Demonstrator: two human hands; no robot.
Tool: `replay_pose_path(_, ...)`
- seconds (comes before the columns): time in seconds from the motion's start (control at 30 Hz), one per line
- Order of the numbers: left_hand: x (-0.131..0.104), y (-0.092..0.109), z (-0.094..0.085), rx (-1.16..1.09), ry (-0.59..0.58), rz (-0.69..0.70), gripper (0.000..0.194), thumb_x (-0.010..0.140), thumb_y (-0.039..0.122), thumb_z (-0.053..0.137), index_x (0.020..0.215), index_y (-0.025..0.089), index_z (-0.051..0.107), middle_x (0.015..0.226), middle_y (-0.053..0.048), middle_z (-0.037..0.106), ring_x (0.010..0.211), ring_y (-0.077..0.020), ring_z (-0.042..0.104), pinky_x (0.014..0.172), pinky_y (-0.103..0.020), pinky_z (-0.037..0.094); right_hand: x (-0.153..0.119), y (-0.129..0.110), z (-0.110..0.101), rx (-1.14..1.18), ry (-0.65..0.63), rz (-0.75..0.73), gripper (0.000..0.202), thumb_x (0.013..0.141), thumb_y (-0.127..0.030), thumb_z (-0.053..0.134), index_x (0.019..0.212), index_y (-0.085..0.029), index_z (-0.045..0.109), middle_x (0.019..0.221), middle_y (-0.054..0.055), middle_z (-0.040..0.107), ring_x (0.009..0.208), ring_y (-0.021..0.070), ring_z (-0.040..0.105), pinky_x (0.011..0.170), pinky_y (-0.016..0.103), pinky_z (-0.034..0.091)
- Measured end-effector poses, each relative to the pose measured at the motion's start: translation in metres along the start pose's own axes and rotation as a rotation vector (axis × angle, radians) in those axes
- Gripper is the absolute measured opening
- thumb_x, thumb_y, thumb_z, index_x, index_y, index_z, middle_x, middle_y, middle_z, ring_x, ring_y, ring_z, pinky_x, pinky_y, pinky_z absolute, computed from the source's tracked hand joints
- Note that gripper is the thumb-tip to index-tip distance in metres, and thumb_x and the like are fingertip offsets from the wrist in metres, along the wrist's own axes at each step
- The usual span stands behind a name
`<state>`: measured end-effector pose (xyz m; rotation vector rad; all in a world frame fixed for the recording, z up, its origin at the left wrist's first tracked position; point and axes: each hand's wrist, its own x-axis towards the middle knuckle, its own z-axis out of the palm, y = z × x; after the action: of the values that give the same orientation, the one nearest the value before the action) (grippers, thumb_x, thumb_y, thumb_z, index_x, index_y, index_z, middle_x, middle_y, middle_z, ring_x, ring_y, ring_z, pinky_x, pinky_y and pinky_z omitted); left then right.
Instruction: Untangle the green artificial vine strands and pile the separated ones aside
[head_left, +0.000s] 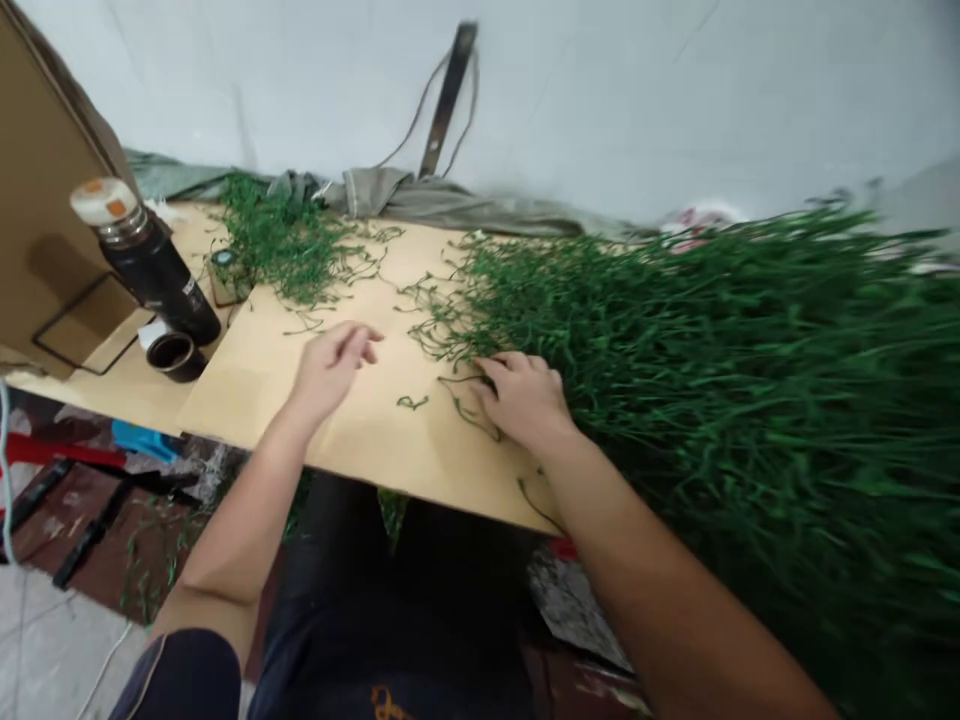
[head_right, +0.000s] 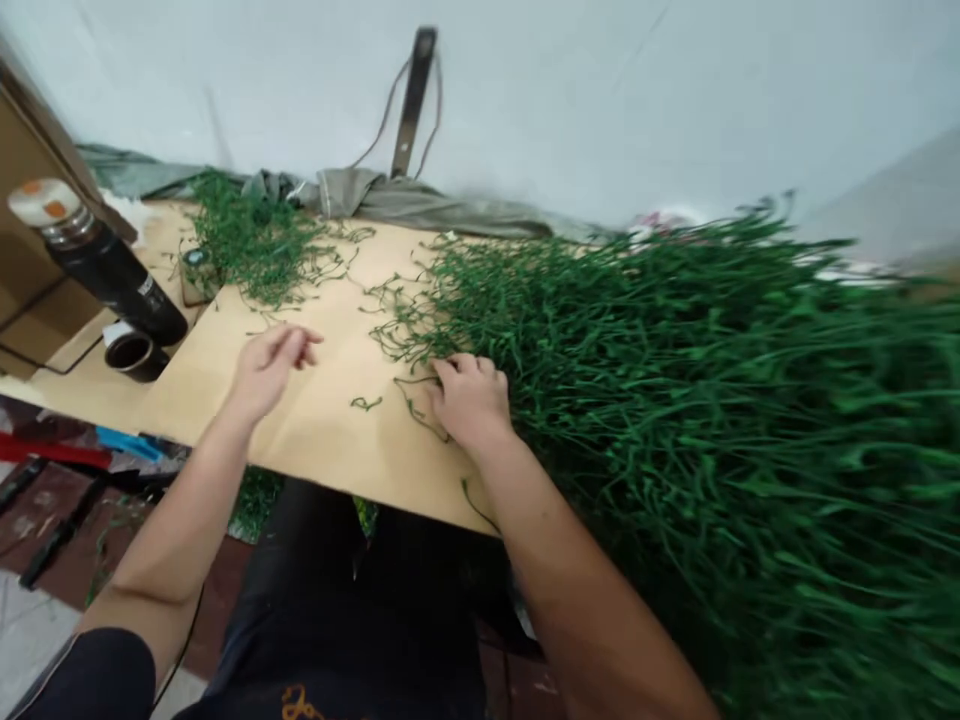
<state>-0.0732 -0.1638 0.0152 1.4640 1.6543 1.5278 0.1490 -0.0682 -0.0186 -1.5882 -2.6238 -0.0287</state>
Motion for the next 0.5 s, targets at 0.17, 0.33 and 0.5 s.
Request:
replay_pose_path(0.17, 0.07, -0.026, 0.082, 0.148, -0.225, -0.118, 0.029, 0.091, 0.031, 0.039, 0.084, 0.017, 0.064, 0.069, 0.0, 0.065, 0.063, -0.011, 0.056, 0.062, -0.022, 0.042, 0.009, 0.018, -0.013, 0.021, -0.119, -0.189, 0.043, 0.086, -0.03, 0.047, 0.124, -0.014, 0.06, 0.129, 0.013, 0.057, 0.117, 0.0292, 0.051, 0.098, 0.042, 0.043)
replay_pose_path(0.33, 0.083, -0.061, 0.091, 0.215, -0.226, -0.183, 0.031, 0.09, 0.033, 0.038, 0.082, 0.018, 0.063, 0.071, -0.001, 0.066, 0.065, -0.0118, 0.056, 0.067, -0.023, 0.042, 0.03, 0.008, -0.053, 0.055, -0.147, -0.283, 0.037, 0.088, -0.029, 0.044, 0.116, -0.015, 0.065, 0.117, 0.013, 0.063, 0.11, 0.0237, 0.058, 0.102, 0.035, 0.041)
replay_pose_path(0.5, 0.086, -0.066, 0.084, 0.118, -0.194, -0.273, 0.028, 0.089, 0.026, 0.039, 0.079, 0.014, 0.062, 0.074, -0.005, 0.066, 0.073, -0.0142, 0.059, 0.07, -0.025, 0.045, 0.081, -0.061, -0.088, 0.161, -0.072, -0.378, 0.035, 0.09, -0.031, 0.041, 0.104, -0.016, 0.069, 0.108, 0.013, 0.065, 0.104, 0.0229, 0.06, 0.093, 0.032, 0.043)
